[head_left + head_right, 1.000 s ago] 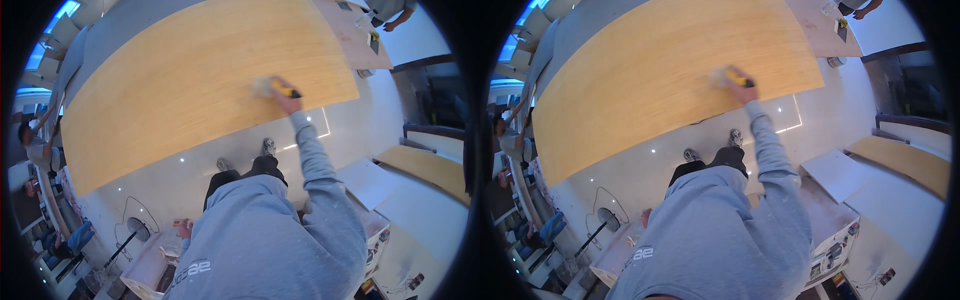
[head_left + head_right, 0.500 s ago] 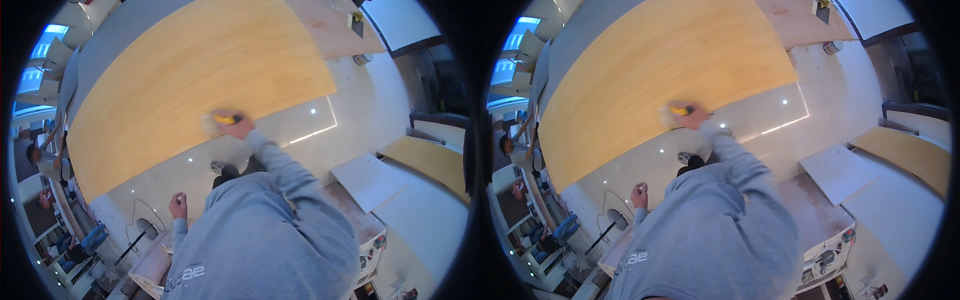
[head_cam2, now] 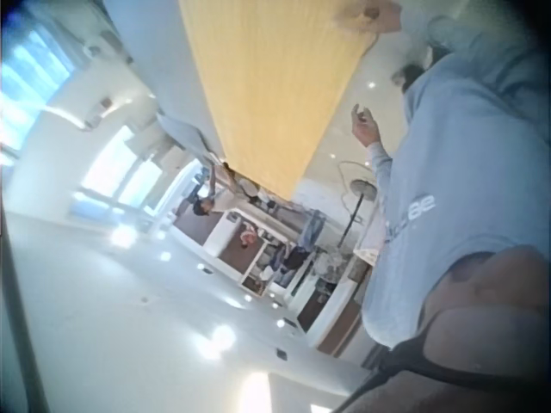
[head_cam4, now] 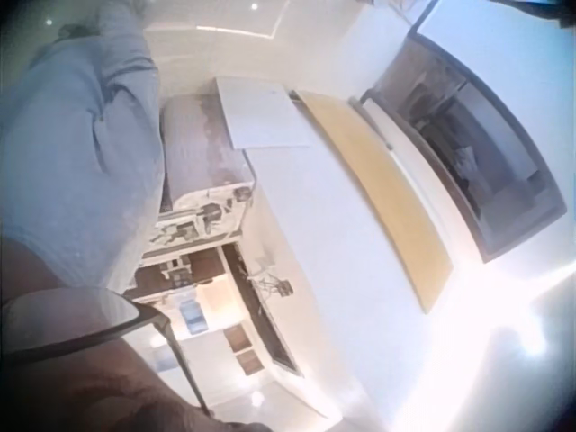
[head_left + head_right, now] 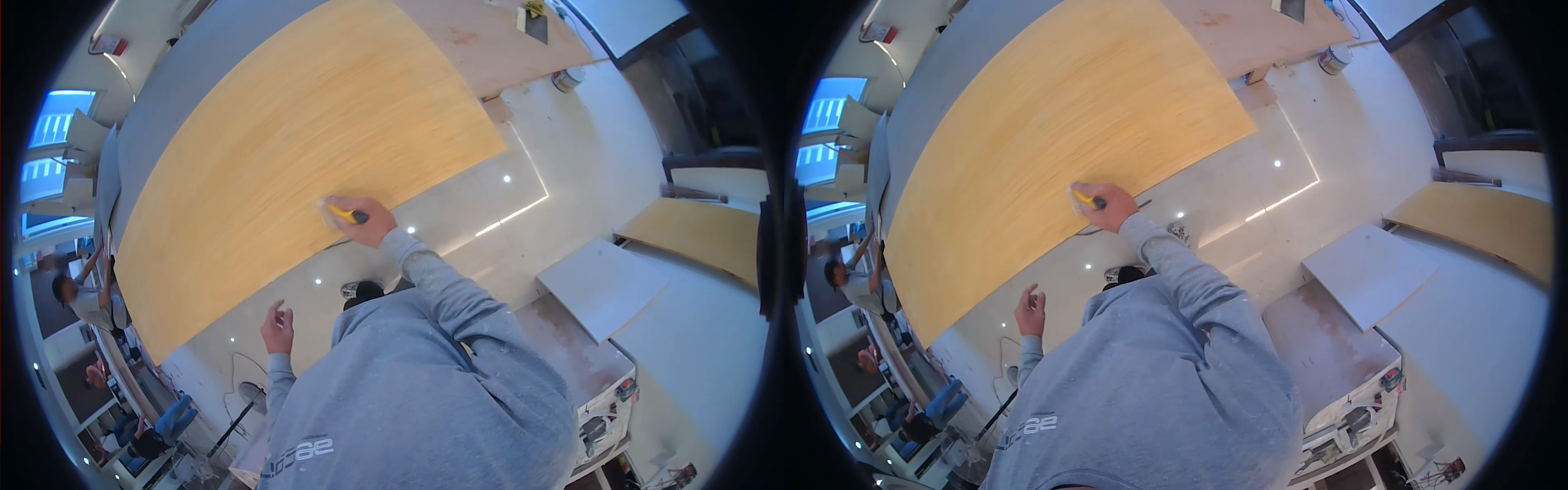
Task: The person applies a clear coating to a large wooden board using a wide brush, making long strokes across the length of the surface.
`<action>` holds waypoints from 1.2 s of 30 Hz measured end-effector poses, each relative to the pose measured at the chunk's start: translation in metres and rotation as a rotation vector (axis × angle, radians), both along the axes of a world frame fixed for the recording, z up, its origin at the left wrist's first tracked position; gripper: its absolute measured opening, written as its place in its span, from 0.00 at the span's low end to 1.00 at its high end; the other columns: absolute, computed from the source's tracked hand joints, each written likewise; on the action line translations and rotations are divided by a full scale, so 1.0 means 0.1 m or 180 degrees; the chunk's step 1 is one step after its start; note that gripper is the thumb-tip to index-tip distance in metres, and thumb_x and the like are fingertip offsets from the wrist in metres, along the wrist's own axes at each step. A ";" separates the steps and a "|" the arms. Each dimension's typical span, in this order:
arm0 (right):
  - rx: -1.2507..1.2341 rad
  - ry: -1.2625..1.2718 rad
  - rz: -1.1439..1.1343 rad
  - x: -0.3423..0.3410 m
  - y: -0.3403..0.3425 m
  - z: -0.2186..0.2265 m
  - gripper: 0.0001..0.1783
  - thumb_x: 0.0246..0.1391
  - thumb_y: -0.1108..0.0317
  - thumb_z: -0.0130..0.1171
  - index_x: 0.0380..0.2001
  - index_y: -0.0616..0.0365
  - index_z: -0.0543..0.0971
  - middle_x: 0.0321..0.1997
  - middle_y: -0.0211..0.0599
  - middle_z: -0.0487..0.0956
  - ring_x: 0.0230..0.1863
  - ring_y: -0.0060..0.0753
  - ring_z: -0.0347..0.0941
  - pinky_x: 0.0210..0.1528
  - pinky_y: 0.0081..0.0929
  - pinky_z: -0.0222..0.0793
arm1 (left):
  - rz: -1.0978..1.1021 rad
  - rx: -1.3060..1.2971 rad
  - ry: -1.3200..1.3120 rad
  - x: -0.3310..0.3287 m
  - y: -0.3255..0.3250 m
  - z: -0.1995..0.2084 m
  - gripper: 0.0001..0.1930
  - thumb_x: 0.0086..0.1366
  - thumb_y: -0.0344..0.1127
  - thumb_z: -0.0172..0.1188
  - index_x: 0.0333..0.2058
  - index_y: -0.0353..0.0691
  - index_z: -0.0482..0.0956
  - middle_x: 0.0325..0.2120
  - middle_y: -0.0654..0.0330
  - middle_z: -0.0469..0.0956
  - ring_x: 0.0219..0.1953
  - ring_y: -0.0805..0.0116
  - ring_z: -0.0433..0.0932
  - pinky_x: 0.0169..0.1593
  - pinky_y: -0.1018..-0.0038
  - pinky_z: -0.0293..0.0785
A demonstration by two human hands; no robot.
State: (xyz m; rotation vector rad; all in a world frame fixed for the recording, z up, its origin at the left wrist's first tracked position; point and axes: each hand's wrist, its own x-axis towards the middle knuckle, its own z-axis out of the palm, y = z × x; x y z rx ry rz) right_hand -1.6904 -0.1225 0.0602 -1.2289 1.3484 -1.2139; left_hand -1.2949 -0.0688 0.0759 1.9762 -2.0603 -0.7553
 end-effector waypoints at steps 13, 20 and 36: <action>0.0104 0.1551 -0.3833 -2.56 1.01 -0.02 0.27 0.57 0.69 0.64 0.59 0.62 0.76 0.49 0.43 0.85 0.45 0.34 0.82 0.47 0.30 0.78 | 0.0497 0.0369 0.0006 0.77 0.66 -0.39 0.13 0.67 0.33 0.62 0.49 0.40 0.83 0.30 0.59 0.83 0.31 0.65 0.82 0.36 0.69 0.79; -0.1002 0.0152 -0.1326 0.00 -0.14 -0.19 0.33 0.56 0.70 0.69 0.65 0.62 0.72 0.66 0.49 0.76 0.65 0.40 0.73 0.65 0.32 0.67 | 0.0332 -0.1303 -0.0002 0.09 -0.32 0.24 0.13 0.69 0.28 0.61 0.51 0.36 0.82 0.42 0.54 0.81 0.34 0.67 0.79 0.39 0.72 0.77; 0.0076 -0.0778 -0.2546 -1.31 -0.70 -0.54 0.24 0.53 0.65 0.73 0.53 0.55 0.80 0.36 0.30 0.80 0.27 0.21 0.76 0.27 0.24 0.77 | 0.0100 -0.1622 0.0137 0.75 -1.42 0.18 0.12 0.67 0.25 0.61 0.48 0.37 0.82 0.46 0.54 0.80 0.48 0.58 0.78 0.46 0.66 0.77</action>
